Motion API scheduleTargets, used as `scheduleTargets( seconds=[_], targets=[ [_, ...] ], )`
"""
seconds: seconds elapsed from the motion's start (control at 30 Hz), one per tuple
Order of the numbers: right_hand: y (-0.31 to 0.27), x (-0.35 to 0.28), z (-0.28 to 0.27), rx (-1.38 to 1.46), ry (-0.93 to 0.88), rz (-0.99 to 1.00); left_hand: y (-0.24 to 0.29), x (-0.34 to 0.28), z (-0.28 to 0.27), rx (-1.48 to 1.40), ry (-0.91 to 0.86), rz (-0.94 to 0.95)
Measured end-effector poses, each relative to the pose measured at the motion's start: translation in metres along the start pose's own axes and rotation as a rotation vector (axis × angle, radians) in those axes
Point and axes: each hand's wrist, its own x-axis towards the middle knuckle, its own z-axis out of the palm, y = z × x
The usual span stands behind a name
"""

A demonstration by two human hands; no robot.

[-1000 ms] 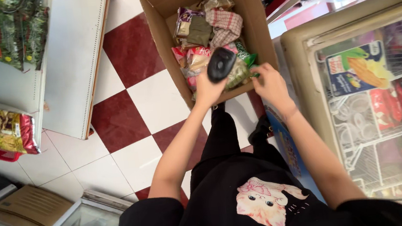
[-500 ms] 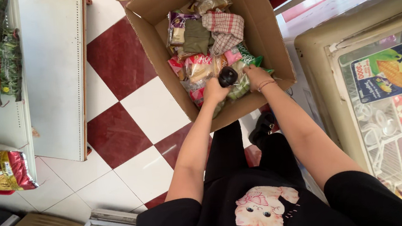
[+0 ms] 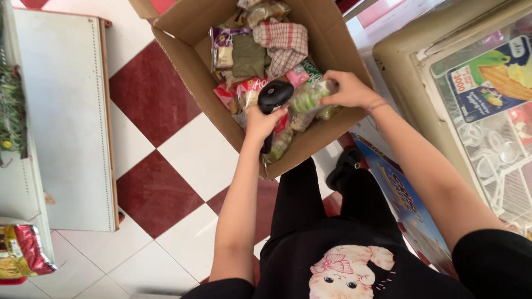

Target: The person picks up bread packages from a cardboard box, scans them using a handheld scanner, and places them onto a wire shelf.

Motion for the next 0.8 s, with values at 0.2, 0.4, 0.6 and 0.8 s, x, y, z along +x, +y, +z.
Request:
scheduleTargets(
  seconds=[0.2, 0.4, 0.6, 0.8],
  targets=[
    [-0.067, -0.075, -0.025, 0.543, 0.177, 0.088, 0.104, -0.051, 0.004, -0.641, -0.194, -0.391],
    [-0.101, -0.171, -0.041, 0.927, 0.271, 0.120, 0.199, -0.097, 0.029, -0.806, -0.303, -0.314],
    [-0.093, -0.256, -0.044, 1.143, 0.352, 0.125, 0.254, -0.139, 0.076, -0.753, -0.530, -0.169],
    [-0.109, -0.363, -0.075, 0.600, 0.155, 0.147, 0.312, -0.169, 0.134, -0.331, -0.697, 0.079]
  ],
)
